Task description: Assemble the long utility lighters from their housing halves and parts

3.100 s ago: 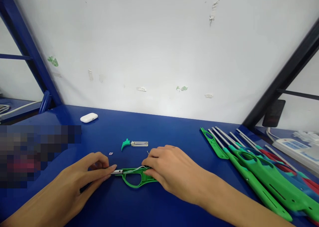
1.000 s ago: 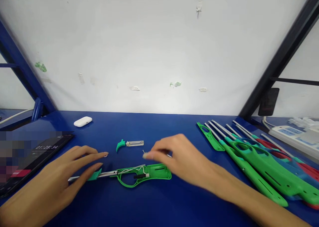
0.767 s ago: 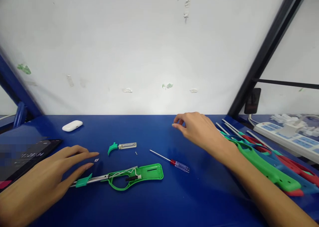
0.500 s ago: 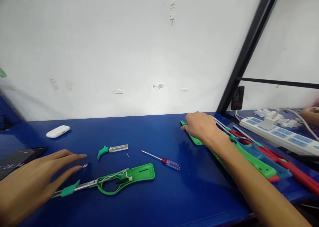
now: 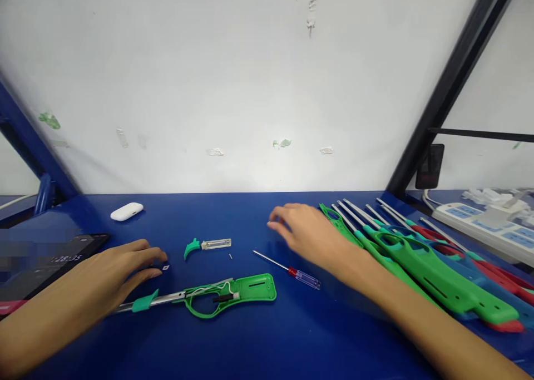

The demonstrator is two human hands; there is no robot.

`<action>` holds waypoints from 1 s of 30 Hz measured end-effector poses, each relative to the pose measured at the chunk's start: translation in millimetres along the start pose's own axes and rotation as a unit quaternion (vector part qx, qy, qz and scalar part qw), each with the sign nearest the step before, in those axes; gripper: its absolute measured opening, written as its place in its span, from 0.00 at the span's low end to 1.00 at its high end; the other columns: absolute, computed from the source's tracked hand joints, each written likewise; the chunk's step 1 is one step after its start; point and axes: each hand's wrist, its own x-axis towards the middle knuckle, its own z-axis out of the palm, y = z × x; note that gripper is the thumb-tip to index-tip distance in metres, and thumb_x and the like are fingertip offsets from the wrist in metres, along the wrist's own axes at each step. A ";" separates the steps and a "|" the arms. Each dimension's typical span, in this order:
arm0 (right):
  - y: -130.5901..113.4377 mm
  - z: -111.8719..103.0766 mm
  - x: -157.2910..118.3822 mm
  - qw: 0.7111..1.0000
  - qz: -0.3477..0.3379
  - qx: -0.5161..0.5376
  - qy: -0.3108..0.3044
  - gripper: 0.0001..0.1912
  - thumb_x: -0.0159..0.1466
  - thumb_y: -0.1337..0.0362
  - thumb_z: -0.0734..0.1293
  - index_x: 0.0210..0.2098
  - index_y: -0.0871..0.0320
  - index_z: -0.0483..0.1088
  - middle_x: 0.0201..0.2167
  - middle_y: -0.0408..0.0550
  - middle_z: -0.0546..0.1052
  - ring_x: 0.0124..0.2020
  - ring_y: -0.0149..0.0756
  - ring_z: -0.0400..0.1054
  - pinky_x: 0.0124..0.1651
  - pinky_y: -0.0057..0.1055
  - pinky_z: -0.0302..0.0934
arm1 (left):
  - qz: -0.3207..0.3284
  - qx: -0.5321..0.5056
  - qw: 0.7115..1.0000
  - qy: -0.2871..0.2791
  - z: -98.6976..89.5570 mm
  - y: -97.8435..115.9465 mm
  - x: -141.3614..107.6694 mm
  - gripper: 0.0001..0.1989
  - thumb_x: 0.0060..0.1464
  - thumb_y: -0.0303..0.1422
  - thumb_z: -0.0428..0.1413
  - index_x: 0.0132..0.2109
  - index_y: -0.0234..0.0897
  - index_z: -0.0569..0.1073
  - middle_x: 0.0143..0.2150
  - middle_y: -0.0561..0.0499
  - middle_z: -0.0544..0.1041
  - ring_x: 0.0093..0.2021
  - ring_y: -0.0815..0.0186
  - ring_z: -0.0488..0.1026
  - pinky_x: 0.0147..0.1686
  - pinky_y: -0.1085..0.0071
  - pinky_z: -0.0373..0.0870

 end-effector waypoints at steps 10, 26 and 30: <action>-57.8 20.3 -12.9 0.979 -0.182 0.085 0.009 0.12 0.81 0.63 0.64 0.56 0.57 0.79 0.50 0.54 0.84 0.51 0.49 0.77 0.56 0.48 0.66 | 0.026 -0.012 0.999 -0.040 6.7 -3.1 -5.1 0.17 0.73 0.35 0.47 0.41 0.45 0.79 0.40 0.49 0.79 0.33 0.62 0.76 0.34 0.69 0.68; -62.2 19.5 -22.6 0.969 -0.203 0.144 -0.007 0.14 0.79 0.53 0.67 0.44 0.55 0.78 0.38 0.44 0.82 0.40 0.40 0.75 0.51 0.42 0.64 | 0.014 0.038 0.998 -0.056 0.7 25.0 -8.3 0.17 0.73 0.28 0.39 0.43 0.42 0.72 0.40 0.46 0.77 0.37 0.53 0.77 0.38 0.58 0.65; -60.6 21.8 -14.9 0.972 -0.197 0.121 0.026 0.15 0.82 0.61 0.61 0.52 0.57 0.79 0.46 0.50 0.84 0.47 0.45 0.77 0.54 0.46 0.66 | 0.011 0.020 0.997 -0.068 -5.8 28.5 -7.7 0.13 0.72 0.30 0.42 0.41 0.43 0.70 0.37 0.49 0.78 0.36 0.55 0.77 0.36 0.60 0.65</action>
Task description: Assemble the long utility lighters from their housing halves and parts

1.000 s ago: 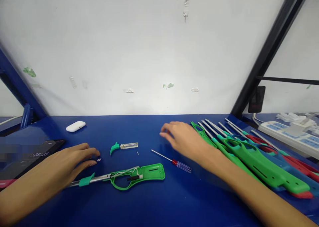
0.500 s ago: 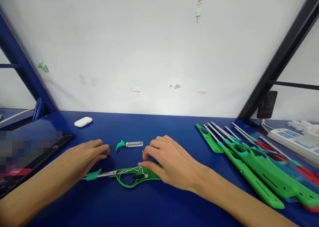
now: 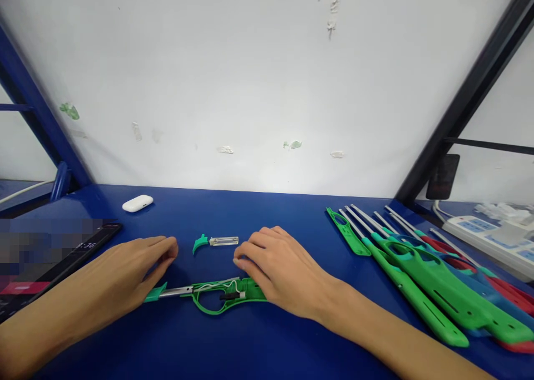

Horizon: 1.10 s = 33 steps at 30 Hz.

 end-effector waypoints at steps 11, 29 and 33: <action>13.5 23.0 50.6 0.998 -0.025 -0.054 -0.030 0.17 0.79 0.66 0.67 0.65 0.57 0.75 0.55 0.54 0.86 0.56 0.48 0.81 0.60 0.46 0.70 | 0.050 0.029 0.998 0.032 10.0 -7.5 0.2 0.18 0.73 0.24 0.44 0.49 0.42 0.79 0.45 0.46 0.79 0.42 0.56 0.79 0.42 0.61 0.68; -12.1 -13.7 6.9 0.998 -0.062 -0.010 -0.028 0.15 0.77 0.54 0.70 0.37 0.55 0.77 0.30 0.41 0.77 0.34 0.35 0.70 0.46 0.38 0.59 | -0.011 0.077 0.996 0.038 -6.3 14.6 7.9 0.15 0.76 0.30 0.50 0.52 0.39 0.82 0.49 0.43 0.81 0.47 0.53 0.83 0.47 0.59 0.77; -9.2 -5.6 -11.7 0.996 -0.070 -0.026 -0.040 0.12 0.76 0.53 0.71 0.42 0.54 0.79 0.34 0.41 0.79 0.36 0.37 0.71 0.46 0.38 0.57 | -0.073 0.112 0.991 0.008 -20.8 33.4 23.8 0.12 0.75 0.39 0.58 0.54 0.36 0.79 0.52 0.44 0.81 0.53 0.53 0.80 0.52 0.52 0.80</action>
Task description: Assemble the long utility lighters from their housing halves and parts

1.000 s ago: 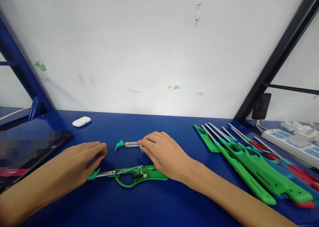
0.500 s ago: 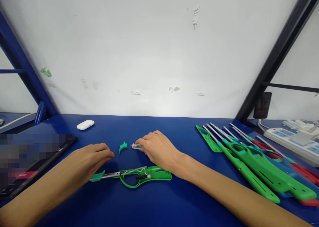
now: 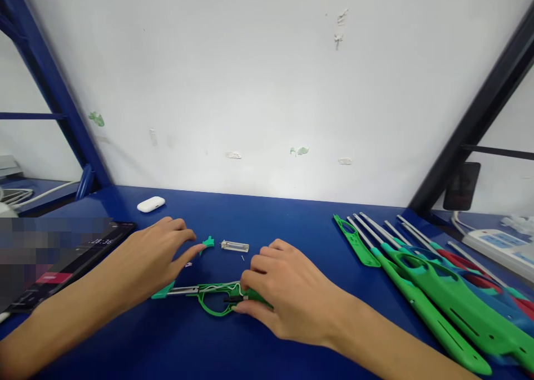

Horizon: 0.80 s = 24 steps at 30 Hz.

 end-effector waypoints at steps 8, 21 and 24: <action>4.5 21.8 -1.9 1.000 -0.004 -0.003 0.028 0.13 0.79 0.57 0.68 0.38 0.54 0.75 0.33 0.41 0.78 0.36 0.37 0.72 0.45 0.38 0.56 | 0.005 -0.006 0.999 -0.052 4.3 -1.4 20.2 0.18 0.71 0.40 0.63 0.61 0.37 0.76 0.59 0.44 0.79 0.52 0.56 0.81 0.51 0.54 0.82; 0.5 20.3 -3.9 1.000 0.001 0.004 0.022 0.11 0.79 0.60 0.67 0.40 0.54 0.75 0.35 0.42 0.80 0.37 0.38 0.73 0.48 0.37 0.59 | 0.211 -0.036 0.964 0.159 23.0 30.1 -59.5 0.22 0.49 0.10 0.48 0.38 0.39 0.79 0.36 0.46 0.78 0.35 0.54 0.71 0.34 0.58 0.73; 0.1 19.3 -4.5 1.000 -0.001 0.008 0.017 0.10 0.79 0.60 0.67 0.40 0.54 0.75 0.35 0.42 0.80 0.37 0.37 0.73 0.47 0.37 0.59 | 0.213 -0.017 0.963 0.167 22.7 35.4 -55.6 0.19 0.47 0.10 0.50 0.34 0.37 0.78 0.34 0.46 0.76 0.33 0.53 0.69 0.32 0.56 0.71</action>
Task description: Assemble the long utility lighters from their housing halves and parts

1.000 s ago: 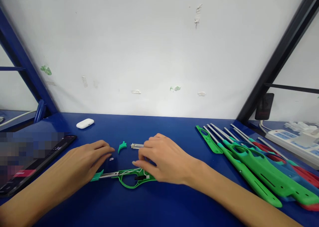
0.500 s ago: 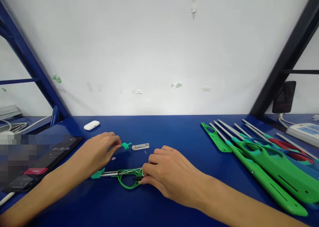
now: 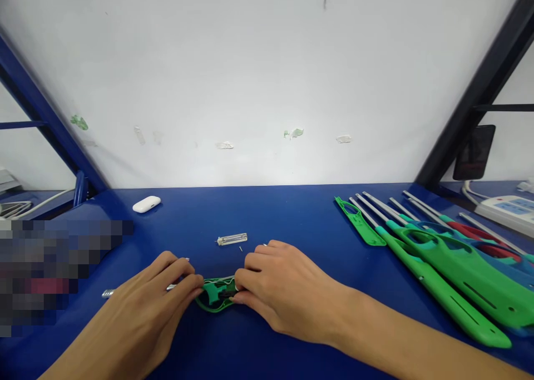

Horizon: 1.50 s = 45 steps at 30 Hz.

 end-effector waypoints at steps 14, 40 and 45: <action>1.4 -0.5 -0.6 1.000 -0.023 0.019 0.000 0.10 0.79 0.63 0.66 0.39 0.54 0.73 0.35 0.40 0.79 0.36 0.36 0.72 0.48 0.36 0.61 | 0.003 -0.058 0.996 0.070 6.7 -0.8 6.8 0.18 0.63 0.14 0.47 0.35 0.37 0.77 0.33 0.48 0.76 0.33 0.58 0.67 0.30 0.61 0.68; 0.1 3.1 -5.0 1.000 -0.026 -0.007 0.011 0.10 0.80 0.62 0.65 0.42 0.53 0.76 0.36 0.42 0.81 0.37 0.38 0.73 0.53 0.39 0.64 | -0.006 -0.127 0.988 0.084 8.5 -2.3 -6.6 0.23 0.69 0.16 0.46 0.56 0.42 0.78 0.43 0.50 0.82 0.38 0.64 0.79 0.39 0.69 0.80; 0.7 4.0 -4.4 0.999 -0.037 -0.016 0.024 0.10 0.80 0.61 0.65 0.42 0.54 0.75 0.35 0.42 0.80 0.36 0.38 0.72 0.50 0.38 0.64 | 0.002 -0.138 0.987 0.085 3.7 -6.3 -5.2 0.24 0.66 0.14 0.46 0.54 0.43 0.79 0.44 0.51 0.83 0.41 0.65 0.79 0.40 0.71 0.80</action>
